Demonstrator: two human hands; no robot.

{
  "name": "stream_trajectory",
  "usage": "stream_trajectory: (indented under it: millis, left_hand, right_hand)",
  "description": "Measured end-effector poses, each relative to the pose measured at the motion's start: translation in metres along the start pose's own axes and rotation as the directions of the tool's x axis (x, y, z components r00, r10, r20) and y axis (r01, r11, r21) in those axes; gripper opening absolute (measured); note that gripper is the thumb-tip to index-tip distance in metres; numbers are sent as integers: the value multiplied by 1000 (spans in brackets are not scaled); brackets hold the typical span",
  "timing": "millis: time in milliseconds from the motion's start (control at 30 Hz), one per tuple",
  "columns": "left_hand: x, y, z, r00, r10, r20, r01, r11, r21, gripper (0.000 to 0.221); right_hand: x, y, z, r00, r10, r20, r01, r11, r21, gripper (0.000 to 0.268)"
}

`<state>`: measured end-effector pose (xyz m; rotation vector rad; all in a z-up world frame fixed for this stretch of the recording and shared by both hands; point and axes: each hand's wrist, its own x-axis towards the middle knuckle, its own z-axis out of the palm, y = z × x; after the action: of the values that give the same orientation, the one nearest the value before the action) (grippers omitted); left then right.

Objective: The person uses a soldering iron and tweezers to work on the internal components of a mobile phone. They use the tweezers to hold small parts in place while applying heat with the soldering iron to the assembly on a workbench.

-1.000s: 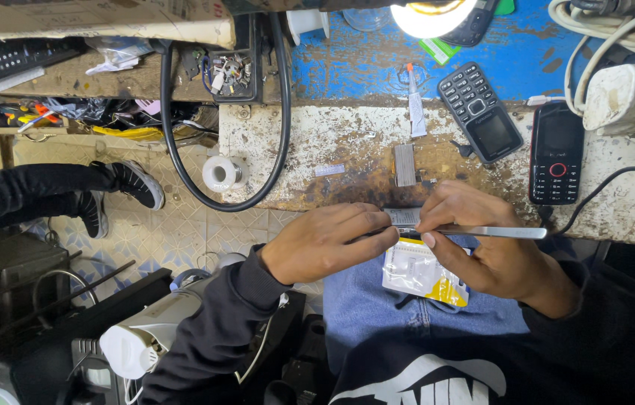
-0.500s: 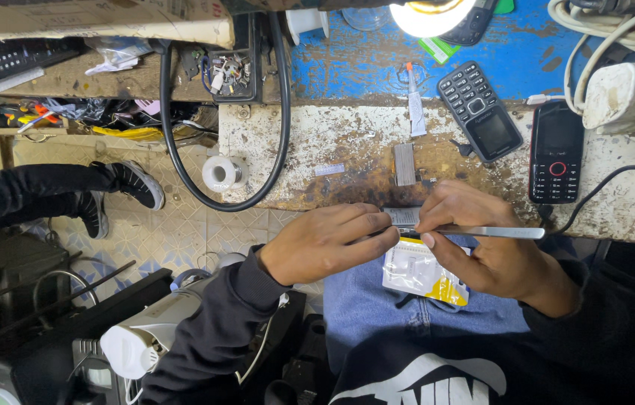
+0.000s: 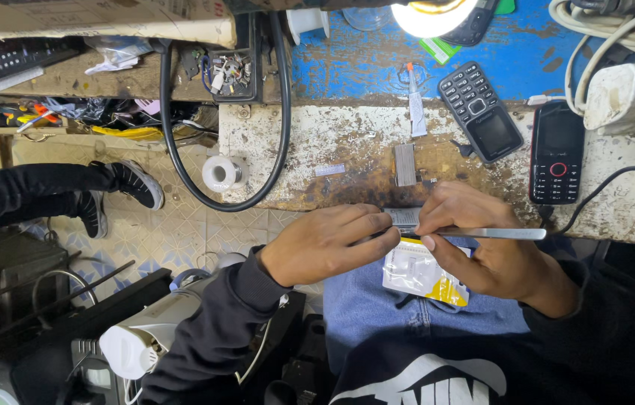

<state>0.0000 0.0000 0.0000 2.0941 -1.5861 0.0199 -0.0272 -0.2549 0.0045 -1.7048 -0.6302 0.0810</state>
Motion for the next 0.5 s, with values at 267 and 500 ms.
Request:
stream_trajectory:
  millis: [267, 500]
  left_hand:
    - [2, 0, -2, 1000, 12, -8, -12, 1000, -4, 15]
    - [3, 0, -2, 1000, 5, -11, -5, 1000, 2, 13]
  right_hand:
    - [1, 2, 0, 999, -11, 40, 13, 999, -37, 18]
    - [2, -1, 0, 999, 2, 44, 0, 999, -43, 21]
